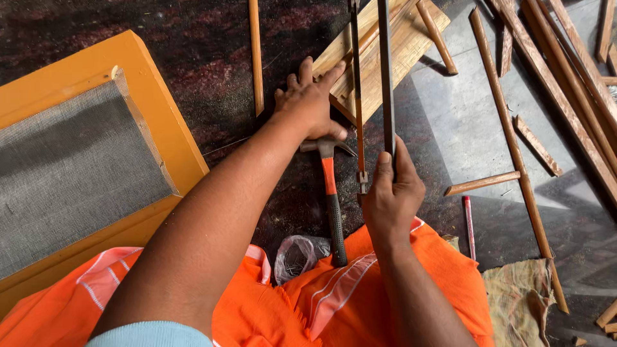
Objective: The person assembles a window screen by fitting wooden strips into the frame and securing them with a hammer. They also cut a wooden strip to size using a hand saw.
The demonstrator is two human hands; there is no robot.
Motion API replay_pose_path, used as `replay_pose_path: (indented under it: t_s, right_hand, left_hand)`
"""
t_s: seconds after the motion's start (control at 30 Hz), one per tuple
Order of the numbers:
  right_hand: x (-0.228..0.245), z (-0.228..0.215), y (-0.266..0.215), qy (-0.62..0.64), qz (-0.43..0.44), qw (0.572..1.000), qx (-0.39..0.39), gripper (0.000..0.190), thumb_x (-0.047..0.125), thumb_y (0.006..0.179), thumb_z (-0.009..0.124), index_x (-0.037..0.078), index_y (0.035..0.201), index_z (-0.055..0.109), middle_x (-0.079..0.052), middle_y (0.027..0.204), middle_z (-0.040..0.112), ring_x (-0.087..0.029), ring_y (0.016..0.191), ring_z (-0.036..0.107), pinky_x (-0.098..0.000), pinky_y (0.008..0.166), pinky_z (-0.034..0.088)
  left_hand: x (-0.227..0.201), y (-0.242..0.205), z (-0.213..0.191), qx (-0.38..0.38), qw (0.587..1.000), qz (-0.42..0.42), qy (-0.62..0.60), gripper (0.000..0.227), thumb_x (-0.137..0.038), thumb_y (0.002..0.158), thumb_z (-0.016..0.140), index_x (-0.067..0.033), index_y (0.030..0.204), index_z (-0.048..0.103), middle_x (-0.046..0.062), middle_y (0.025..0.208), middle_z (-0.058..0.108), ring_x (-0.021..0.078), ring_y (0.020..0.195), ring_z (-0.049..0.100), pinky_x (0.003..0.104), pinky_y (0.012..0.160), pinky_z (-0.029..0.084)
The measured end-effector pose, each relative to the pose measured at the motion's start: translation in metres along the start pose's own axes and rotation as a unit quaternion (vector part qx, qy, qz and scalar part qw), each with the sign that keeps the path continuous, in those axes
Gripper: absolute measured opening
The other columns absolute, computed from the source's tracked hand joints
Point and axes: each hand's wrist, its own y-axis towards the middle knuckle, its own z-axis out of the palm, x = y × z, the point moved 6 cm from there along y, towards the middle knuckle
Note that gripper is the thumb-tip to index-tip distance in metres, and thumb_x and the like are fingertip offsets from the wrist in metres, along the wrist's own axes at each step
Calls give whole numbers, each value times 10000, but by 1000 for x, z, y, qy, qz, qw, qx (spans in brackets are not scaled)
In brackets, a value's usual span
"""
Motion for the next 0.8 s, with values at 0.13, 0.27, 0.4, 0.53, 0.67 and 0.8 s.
replay_pose_path:
  t_s: [0.13, 0.27, 0.4, 0.53, 0.67, 0.8]
  right_hand:
    - [2, 5, 2, -36, -27, 999, -2, 317, 119, 1082, 561, 22, 1369, 654, 69, 828, 572, -7, 700, 477, -199, 593, 406]
    - [-3, 1, -1, -28, -18, 999, -3, 327, 128, 1080, 572, 17, 1379, 647, 71, 849, 578, -13, 719, 475, -201, 609, 409]
    - [-9, 1, 2, -33, 18, 999, -3, 350, 147, 1070, 570, 30, 1390, 651, 60, 787, 518, -28, 676, 435, -220, 566, 360]
    - [-3, -2, 2, -36, -42, 998, 5, 324, 143, 1104, 580, 8, 1392, 640, 70, 879, 583, -14, 767, 485, -198, 653, 430]
    - [-5, 2, 3, -28, 0, 1000, -5, 336, 147, 1082, 584, 25, 1387, 652, 62, 816, 537, -26, 701, 451, -214, 587, 383]
    - [-6, 3, -2, -9, 6, 1000, 6, 338, 145, 1074, 577, 29, 1384, 642, 63, 833, 569, -19, 702, 472, -207, 595, 424]
  left_hand:
    - [-1, -1, -10, -48, 998, -3, -43, 1154, -466, 793, 879, -477, 1633, 88, 146, 1730, -109, 473, 1571, 58, 712, 1215, 79]
    - [-5, -7, -2, -15, 1000, -13, 18, 1463, -502, 565, 983, -490, 1601, -50, 151, 1708, -173, 453, 1566, 57, 683, 1217, 141]
    - [-6, -11, -6, 30, 995, -19, 98, 1635, -549, 471, 1005, -438, 1575, -195, 216, 1673, -251, 461, 1557, 51, 661, 1213, 190]
    - [-12, -12, -10, 58, 989, -4, 134, 1711, -498, 418, 1003, -395, 1596, -234, 262, 1689, -252, 452, 1574, 125, 593, 1203, 332]
    - [-8, -13, -20, 81, 986, -10, 148, 1667, -444, 485, 1013, -401, 1583, -240, 231, 1682, -239, 456, 1561, 86, 610, 1201, 273]
    - [-9, -10, -17, 32, 999, 0, 20, 1317, -475, 700, 930, -419, 1608, -23, 161, 1698, -72, 461, 1547, 69, 662, 1211, 148]
